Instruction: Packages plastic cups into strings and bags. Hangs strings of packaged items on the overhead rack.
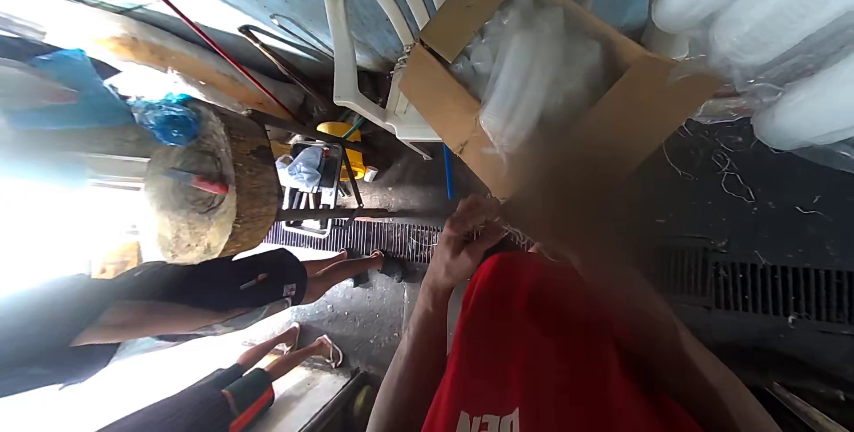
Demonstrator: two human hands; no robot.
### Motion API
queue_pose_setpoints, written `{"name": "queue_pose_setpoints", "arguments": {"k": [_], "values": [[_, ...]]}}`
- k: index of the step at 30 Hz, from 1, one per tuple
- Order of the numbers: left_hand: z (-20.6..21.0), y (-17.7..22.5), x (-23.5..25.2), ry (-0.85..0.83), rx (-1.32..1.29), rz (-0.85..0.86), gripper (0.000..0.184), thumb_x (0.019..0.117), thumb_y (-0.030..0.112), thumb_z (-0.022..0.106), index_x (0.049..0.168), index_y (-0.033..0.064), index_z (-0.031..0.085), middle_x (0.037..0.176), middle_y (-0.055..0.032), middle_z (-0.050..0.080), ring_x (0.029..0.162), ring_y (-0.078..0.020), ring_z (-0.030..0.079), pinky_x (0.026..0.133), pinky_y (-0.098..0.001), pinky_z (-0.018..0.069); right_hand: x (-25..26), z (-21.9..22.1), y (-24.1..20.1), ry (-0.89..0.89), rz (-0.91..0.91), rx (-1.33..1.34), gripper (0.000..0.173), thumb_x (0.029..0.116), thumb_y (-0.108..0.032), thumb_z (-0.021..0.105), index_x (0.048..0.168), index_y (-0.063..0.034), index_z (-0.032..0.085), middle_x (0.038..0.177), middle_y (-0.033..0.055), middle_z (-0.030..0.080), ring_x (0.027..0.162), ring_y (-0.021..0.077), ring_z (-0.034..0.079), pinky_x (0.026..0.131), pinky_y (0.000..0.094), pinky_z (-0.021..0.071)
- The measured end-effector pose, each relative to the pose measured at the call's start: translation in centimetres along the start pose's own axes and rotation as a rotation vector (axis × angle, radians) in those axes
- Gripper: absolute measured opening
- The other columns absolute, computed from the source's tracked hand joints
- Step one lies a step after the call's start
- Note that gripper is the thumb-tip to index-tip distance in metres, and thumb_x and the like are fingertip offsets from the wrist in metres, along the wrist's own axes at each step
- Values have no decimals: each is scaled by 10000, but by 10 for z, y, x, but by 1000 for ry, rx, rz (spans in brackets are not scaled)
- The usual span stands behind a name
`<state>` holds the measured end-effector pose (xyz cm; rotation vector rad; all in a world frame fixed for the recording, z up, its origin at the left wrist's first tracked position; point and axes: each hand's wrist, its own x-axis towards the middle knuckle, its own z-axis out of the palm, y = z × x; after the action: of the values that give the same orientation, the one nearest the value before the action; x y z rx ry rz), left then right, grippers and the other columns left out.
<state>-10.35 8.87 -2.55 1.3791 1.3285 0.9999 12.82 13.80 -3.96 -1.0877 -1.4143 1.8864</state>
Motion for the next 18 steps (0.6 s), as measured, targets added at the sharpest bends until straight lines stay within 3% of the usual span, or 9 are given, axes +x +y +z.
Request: {"name": "queue_pose_setpoints", "arguments": {"k": [2, 4, 8, 12, 14, 16, 18], "values": [[2, -1, 1, -16, 82, 21, 201, 999, 117, 593, 875, 19, 716, 1000, -35, 652, 981, -89, 603, 870, -259, 519, 3, 1, 1, -47, -31, 8, 256, 1037, -288, 578, 1003, -73, 713, 796, -52, 643, 645, 3, 550, 585, 172, 463], [5, -2, 3, -36, 95, 41, 206, 1004, 126, 599, 871, 17, 712, 1000, -45, 651, 976, -91, 603, 861, -257, 517, 6, 2, 1, -86, -33, -8, 282, 1016, -339, 615, 1031, -81, 727, 839, -23, 674, 699, 38, 613, 630, 209, 535], [9, 0, 3, -27, 5, 22, 208, 1011, 120, 578, 882, 21, 707, 1004, -24, 663, 949, -65, 610, 845, -244, 520, 9, 8, 1, -126, -15, -72, 235, 1015, -294, 627, 1014, -75, 713, 800, -30, 650, 672, 17, 588, 604, 180, 501], [5, -3, 0, 94, -550, -54, 254, 1042, 222, 525, 982, 133, 755, 911, 26, 719, 838, -62, 660, 801, -275, 554, 8, 0, 11, -99, -26, -146, 216, 1025, -254, 602, 984, -71, 709, 790, -31, 636, 683, 8, 576, 624, 173, 489], [2, -2, 1, 169, -808, -76, 227, 1019, 327, 581, 929, 200, 747, 839, 50, 706, 835, -79, 675, 845, -304, 561, 7, -6, 15, -83, 11, -156, 207, 1016, -249, 614, 992, -72, 717, 796, -23, 655, 691, 15, 599, 636, 186, 513], [-3, -2, 2, 220, -1029, -103, 180, 951, 353, 667, 872, 203, 726, 773, 51, 677, 816, -108, 687, 862, -345, 571, 5, -9, 18, -60, 25, -130, 207, 1008, -241, 624, 987, -59, 721, 795, -15, 666, 686, 21, 606, 629, 189, 515], [-6, -1, 4, 247, -1143, -132, 235, 948, 364, 651, 777, 205, 679, 686, 63, 613, 740, -118, 656, 836, -368, 565, 1, -12, 17, -7, 65, -49, 205, 1001, -252, 650, 972, -66, 731, 773, -25, 671, 637, 22, 592, 578, 187, 500]]}}
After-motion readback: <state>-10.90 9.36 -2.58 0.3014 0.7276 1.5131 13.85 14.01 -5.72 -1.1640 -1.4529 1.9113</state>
